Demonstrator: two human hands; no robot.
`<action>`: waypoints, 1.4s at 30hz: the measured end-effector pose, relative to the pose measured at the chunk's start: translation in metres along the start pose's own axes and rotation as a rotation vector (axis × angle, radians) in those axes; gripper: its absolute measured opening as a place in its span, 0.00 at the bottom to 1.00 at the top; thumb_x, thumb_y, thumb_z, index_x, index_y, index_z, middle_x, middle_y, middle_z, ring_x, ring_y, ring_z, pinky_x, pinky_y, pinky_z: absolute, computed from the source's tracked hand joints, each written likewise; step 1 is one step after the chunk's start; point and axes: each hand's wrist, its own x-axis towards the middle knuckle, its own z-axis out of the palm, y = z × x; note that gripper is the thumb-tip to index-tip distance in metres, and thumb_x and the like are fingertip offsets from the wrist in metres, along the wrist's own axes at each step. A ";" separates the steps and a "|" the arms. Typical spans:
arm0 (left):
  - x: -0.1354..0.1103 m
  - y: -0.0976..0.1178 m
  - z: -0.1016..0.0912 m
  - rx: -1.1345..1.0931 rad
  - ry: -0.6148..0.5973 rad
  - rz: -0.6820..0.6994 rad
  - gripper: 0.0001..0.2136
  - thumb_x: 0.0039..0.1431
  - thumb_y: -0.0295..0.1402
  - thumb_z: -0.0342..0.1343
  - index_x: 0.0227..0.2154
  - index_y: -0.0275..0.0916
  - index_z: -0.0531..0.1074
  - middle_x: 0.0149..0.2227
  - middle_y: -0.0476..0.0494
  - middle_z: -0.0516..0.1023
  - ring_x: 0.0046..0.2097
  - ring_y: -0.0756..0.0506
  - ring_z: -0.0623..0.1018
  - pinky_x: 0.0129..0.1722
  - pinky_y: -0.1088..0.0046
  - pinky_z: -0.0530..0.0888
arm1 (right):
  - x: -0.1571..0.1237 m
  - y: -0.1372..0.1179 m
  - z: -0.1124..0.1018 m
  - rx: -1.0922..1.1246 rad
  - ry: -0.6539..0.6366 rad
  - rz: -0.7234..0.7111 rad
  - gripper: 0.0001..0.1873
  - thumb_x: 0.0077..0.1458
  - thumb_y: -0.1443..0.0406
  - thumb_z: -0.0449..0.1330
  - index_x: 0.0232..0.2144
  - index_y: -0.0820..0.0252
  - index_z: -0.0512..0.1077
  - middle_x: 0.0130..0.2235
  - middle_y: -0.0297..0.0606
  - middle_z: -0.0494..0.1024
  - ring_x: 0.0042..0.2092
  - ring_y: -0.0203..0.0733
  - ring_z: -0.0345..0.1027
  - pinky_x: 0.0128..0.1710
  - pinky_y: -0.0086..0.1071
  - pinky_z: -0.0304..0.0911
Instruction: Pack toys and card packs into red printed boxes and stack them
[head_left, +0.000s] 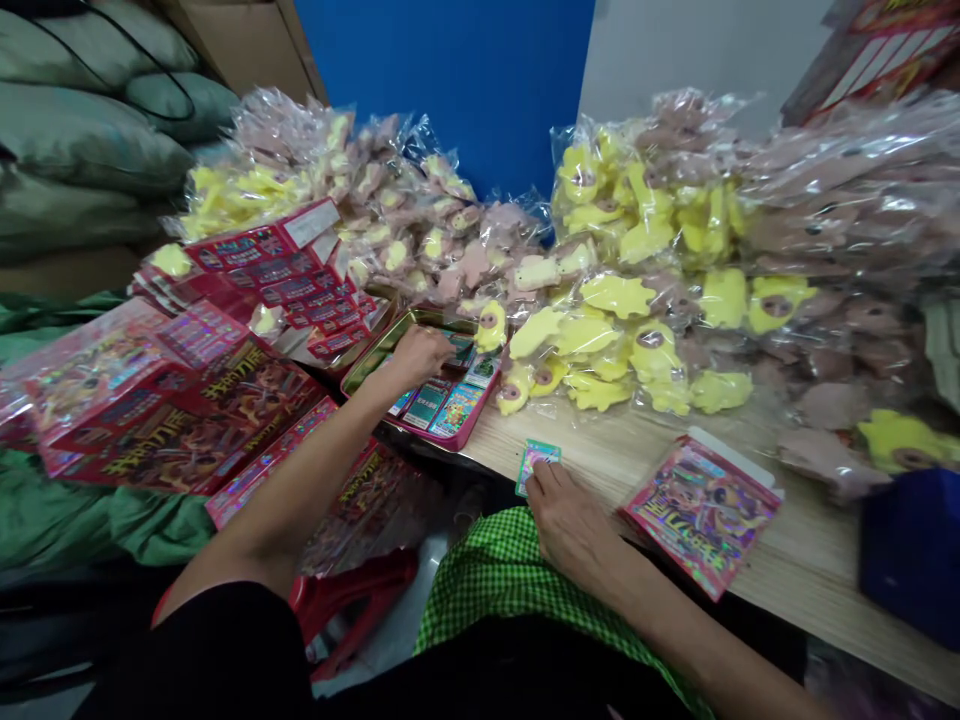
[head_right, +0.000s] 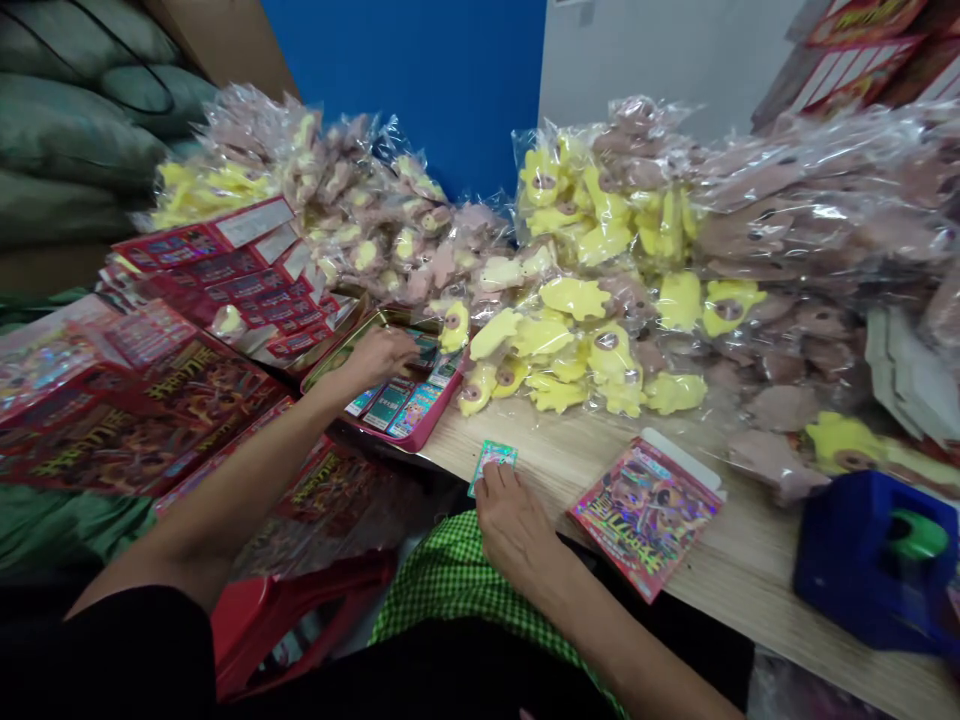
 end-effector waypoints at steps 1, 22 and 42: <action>-0.001 0.001 -0.004 0.016 0.069 -0.026 0.11 0.63 0.31 0.54 0.29 0.40 0.79 0.35 0.40 0.82 0.41 0.41 0.76 0.44 0.65 0.68 | -0.002 0.000 0.000 0.006 -0.008 -0.006 0.17 0.47 0.79 0.59 0.40 0.67 0.74 0.43 0.51 0.74 0.43 0.54 0.66 0.40 0.42 0.66; -0.027 0.225 0.017 -1.436 0.025 -0.353 0.15 0.54 0.44 0.67 0.24 0.38 0.72 0.21 0.50 0.73 0.23 0.53 0.69 0.25 0.76 0.65 | -0.015 0.081 -0.104 1.268 0.534 0.542 0.15 0.59 0.52 0.59 0.32 0.58 0.73 0.32 0.37 0.76 0.32 0.42 0.68 0.28 0.31 0.64; -0.009 0.339 0.071 -0.677 0.357 0.402 0.58 0.46 0.34 0.66 0.72 0.36 0.32 0.64 0.24 0.61 0.64 0.26 0.67 0.59 0.41 0.72 | -0.108 0.151 -0.127 0.132 0.789 0.558 0.03 0.61 0.67 0.56 0.38 0.56 0.69 0.30 0.35 0.78 0.28 0.42 0.71 0.28 0.31 0.59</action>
